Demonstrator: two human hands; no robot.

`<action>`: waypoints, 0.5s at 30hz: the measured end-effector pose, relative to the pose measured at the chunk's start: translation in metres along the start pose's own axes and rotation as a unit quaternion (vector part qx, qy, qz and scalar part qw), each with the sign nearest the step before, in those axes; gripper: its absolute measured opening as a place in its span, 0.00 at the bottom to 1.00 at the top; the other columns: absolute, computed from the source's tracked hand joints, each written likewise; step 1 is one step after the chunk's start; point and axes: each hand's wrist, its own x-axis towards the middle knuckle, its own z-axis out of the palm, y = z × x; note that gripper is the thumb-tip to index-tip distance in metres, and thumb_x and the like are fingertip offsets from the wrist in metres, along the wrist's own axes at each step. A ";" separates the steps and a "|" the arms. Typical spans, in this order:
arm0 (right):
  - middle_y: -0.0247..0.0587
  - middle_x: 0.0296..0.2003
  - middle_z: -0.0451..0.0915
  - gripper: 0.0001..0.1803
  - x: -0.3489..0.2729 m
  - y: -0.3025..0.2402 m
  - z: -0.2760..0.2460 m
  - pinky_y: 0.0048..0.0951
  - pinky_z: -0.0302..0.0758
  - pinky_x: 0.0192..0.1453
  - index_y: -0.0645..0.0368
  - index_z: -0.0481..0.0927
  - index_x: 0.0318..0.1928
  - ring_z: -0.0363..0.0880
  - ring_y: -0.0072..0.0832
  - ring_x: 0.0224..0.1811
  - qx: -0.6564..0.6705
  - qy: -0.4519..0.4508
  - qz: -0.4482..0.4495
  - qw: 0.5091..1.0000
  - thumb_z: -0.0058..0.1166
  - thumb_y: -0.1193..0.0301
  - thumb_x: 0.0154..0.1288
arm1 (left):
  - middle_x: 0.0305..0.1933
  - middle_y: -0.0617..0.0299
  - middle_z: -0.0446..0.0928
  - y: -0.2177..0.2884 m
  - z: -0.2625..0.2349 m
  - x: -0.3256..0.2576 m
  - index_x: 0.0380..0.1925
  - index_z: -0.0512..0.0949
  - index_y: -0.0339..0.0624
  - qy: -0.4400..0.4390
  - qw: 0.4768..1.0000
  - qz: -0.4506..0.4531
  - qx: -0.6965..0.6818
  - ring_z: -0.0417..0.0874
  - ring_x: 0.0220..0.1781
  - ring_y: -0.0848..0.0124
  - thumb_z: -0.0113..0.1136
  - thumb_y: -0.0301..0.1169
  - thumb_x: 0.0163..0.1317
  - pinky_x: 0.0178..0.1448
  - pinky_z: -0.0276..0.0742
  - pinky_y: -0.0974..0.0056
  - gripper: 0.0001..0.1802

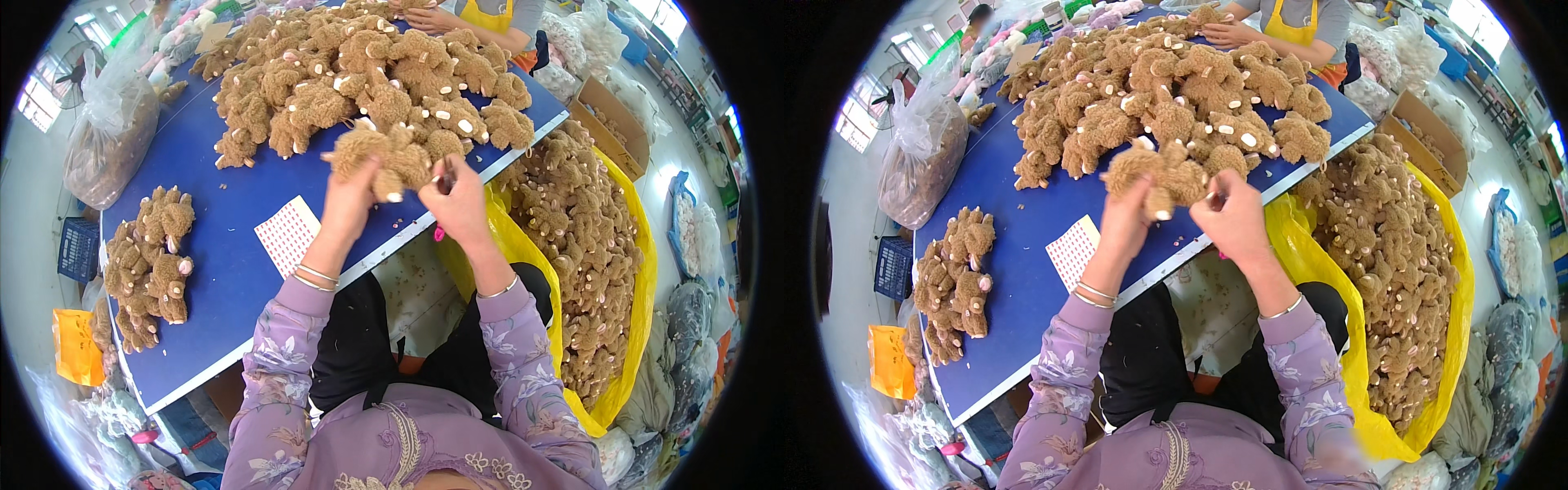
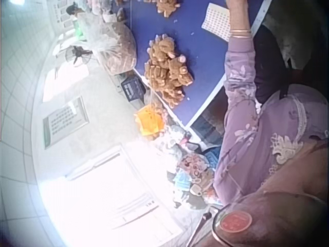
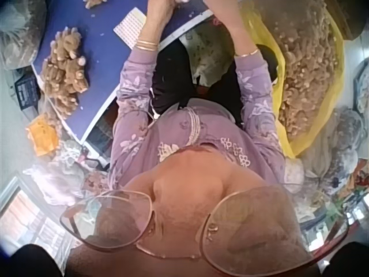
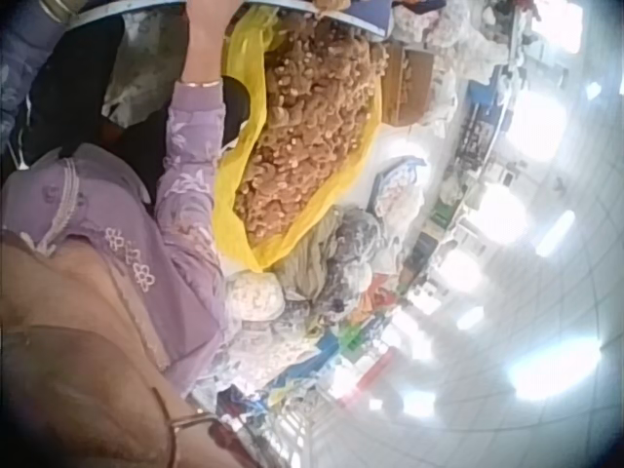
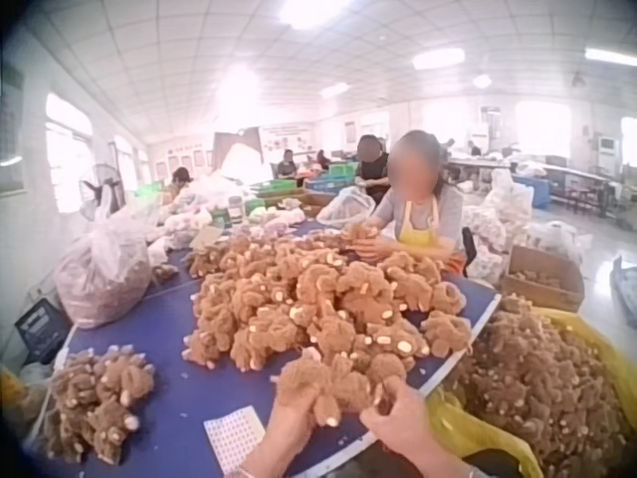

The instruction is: The person trims excess fabric from small brown stuffed animals using scissors. They pick up each toy, snip loose threads or edges, and place the finished items on a blue table. The process is repeated for multiple units in a factory setting.

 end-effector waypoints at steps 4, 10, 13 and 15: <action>0.38 0.18 0.69 0.10 0.001 0.002 0.000 0.27 0.67 0.25 0.62 0.67 0.27 0.65 0.23 0.19 -0.051 0.021 -0.073 0.996 0.56 0.77 0.48 | 0.49 0.56 0.78 0.010 -0.008 0.003 0.52 0.71 0.33 0.039 0.998 -0.013 -0.043 0.81 0.48 0.66 0.51 0.30 0.67 0.49 0.79 0.63 0.16; 0.39 0.30 0.70 0.10 -0.006 0.004 0.001 0.26 0.68 0.27 0.60 0.69 0.28 0.69 0.28 0.24 -0.032 -0.027 -0.185 0.982 0.55 0.82 0.46 | 0.48 0.54 0.78 0.004 -0.015 0.007 0.51 0.71 0.32 0.030 0.992 -0.049 -0.112 0.81 0.47 0.65 0.48 0.30 0.68 0.48 0.79 0.62 0.16; 0.39 0.32 0.70 0.10 -0.013 0.001 0.001 0.26 0.69 0.28 0.60 0.70 0.29 0.70 0.29 0.25 -0.026 -0.075 -0.226 0.971 0.55 0.83 0.45 | 0.47 0.53 0.78 0.003 -0.021 0.012 0.51 0.71 0.30 0.042 0.990 -0.043 -0.126 0.81 0.46 0.65 0.47 0.29 0.69 0.47 0.79 0.63 0.15; 0.39 0.32 0.70 0.11 -0.018 -0.002 0.001 0.27 0.69 0.28 0.60 0.70 0.29 0.70 0.30 0.26 -0.022 -0.103 -0.230 0.968 0.55 0.84 0.44 | 0.48 0.52 0.78 0.005 -0.019 0.009 0.51 0.71 0.30 0.056 0.990 -0.045 -0.124 0.81 0.47 0.64 0.46 0.29 0.69 0.49 0.79 0.62 0.16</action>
